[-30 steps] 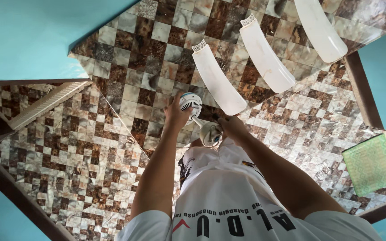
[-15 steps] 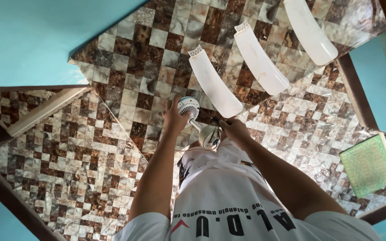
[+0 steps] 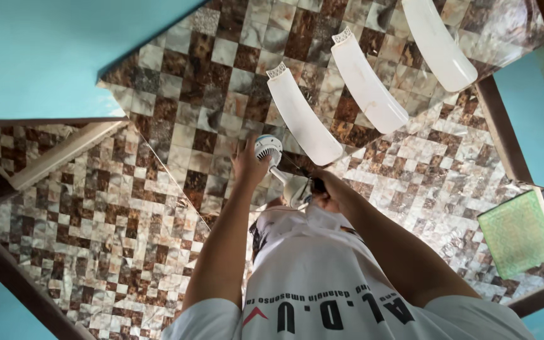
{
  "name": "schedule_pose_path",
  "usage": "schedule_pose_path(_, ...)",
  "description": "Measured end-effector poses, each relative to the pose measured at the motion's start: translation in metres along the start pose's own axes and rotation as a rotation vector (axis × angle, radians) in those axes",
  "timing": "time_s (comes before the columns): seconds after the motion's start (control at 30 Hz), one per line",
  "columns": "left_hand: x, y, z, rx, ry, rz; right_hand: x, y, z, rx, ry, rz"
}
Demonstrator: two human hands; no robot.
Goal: The person installs the blades of a ceiling fan by hand, aligning each blade with the motor housing and securing them with screws. The person works on one blade at a time, tightening the screws to complete the assembly.
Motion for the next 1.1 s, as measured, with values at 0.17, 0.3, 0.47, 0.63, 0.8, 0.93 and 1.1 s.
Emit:
schedule_pose_path(0.17, -0.005, 0.012, -0.011, -0.007, -0.051, -0.037, -0.028, -0.036, 0.019, -0.534, 0.051, -0.36)
schedule_pose_path(0.3, -0.018, 0.017, -0.014, -0.057, -0.107, -0.184, -0.05, -0.059, 0.032, -1.148, 0.151, -0.528)
schedule_pose_path(0.47, -0.016, 0.014, -0.012, -0.061, -0.102, -0.185, -0.023, -0.05, 0.031, -0.65, 0.11, -0.353)
schedule_pose_path(0.63, -0.009, 0.015, -0.01, -0.053, -0.051, -0.059, -0.001, -0.022, 0.002, -0.055, 0.028, 0.072)
schedule_pose_path(0.8, -0.007, 0.014, -0.014, -0.073, -0.065, 0.011, -0.005, -0.003, 0.009, -0.005, -0.086, -0.095)
schedule_pose_path(0.93, -0.005, 0.016, -0.019, -0.043, -0.038, 0.026, -0.028, -0.024, 0.015, -0.406, 0.075, -0.347)
schedule_pose_path(1.1, -0.007, 0.009, -0.013, -0.08, -0.044, 0.011, -0.044, -0.046, 0.023, -0.936, 0.215, -0.538)
Point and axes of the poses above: each hand's wrist, its own x-axis towards the middle knuckle, its own z-axis out of the palm, y = z × x, the point moved 6 cm from there along x, towards the middle knuckle, and after that the axes turned 15 degrees about -z, right-handed, at the moved point
